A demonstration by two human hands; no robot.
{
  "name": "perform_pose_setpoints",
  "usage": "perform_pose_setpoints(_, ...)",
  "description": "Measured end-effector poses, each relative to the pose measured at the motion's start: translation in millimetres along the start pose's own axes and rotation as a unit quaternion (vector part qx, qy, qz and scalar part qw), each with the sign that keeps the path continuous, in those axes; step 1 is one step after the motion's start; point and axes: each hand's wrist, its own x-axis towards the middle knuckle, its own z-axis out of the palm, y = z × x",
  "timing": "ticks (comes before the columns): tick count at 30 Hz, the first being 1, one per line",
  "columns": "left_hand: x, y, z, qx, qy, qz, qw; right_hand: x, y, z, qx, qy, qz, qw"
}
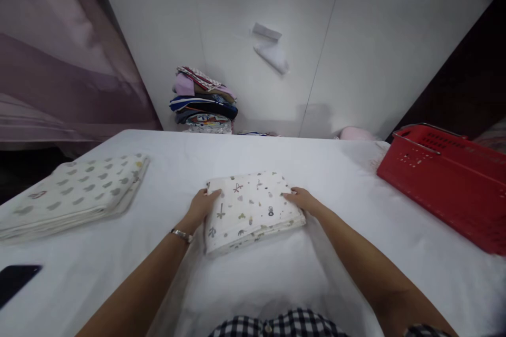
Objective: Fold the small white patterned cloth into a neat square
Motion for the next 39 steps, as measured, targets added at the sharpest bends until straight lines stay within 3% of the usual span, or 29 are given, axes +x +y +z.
perform_pose_setpoints(3, 10.3, 13.9, -1.9, 0.007, 0.026, 0.061, 0.998, -1.5, -0.9, 3.4, 0.116, -0.032, -0.022, 0.993)
perform_pose_setpoints(6, 35.0, 36.0, -7.7, 0.013, 0.054, 0.133, 0.99, 6.4, -3.4, 14.4, 0.192, -0.009, -0.051, 0.98)
perform_pose_setpoints(8, 53.7, 47.6, -9.1, 0.046, 0.081, 0.131, 0.987, 15.6, -5.9, 23.2, 0.196, 0.019, -0.06, 0.979)
perform_pose_setpoints(12, 72.0, 44.5, -3.6, 0.104, 0.021, 0.081, 0.991, 29.1, -7.9, 33.1, 0.09, 0.063, -0.038, 0.993)
perform_pose_setpoints(17, 48.2, 0.6, 0.2, 0.126, 0.006, 0.133, 0.983, 18.1, -0.9, 26.0, 0.026, 0.036, -0.045, 0.998)
perform_pose_setpoints(20, 23.5, -26.7, -0.6, 0.149, 0.063, 0.245, 0.956, 4.0, 4.0, 19.8, -0.002, 0.014, -0.043, 0.999)
perform_pose_setpoints(23, -1.2, -40.2, 1.8, 0.168, 0.086, 0.375, 0.908, -10.0, 5.7, 19.3, -0.106, 0.087, -0.13, 0.982)
perform_pose_setpoints(26, -21.6, -36.6, 9.5, 0.208, 0.07, 0.461, 0.86, -22.9, 1.8, 28.5, -0.184, 0.163, -0.306, 0.92)
perform_pose_setpoints(29, -33.0, -24.6, 21.3, 0.245, 0.039, 0.503, 0.828, -31.6, -5.9, 44.2, -0.223, 0.101, -0.434, 0.867)
perform_pose_setpoints(31, -35.1, -17.8, 29.3, 0.257, 0.013, 0.522, 0.813, -33.8, -10.3, 53.8, -0.25, 0.05, -0.455, 0.853)
perform_pose_setpoints(34, -33.3, -13.1, 38.1, 0.267, -0.016, 0.534, 0.802, -33.2, -13.0, 61.2, -0.281, 0.031, -0.436, 0.855)
perform_pose_setpoints(39, -30.3, -10.5, 40.3, 0.258, -0.049, 0.513, 0.818, -30.7, -12.7, 61.1, -0.303, 0.022, -0.419, 0.855)
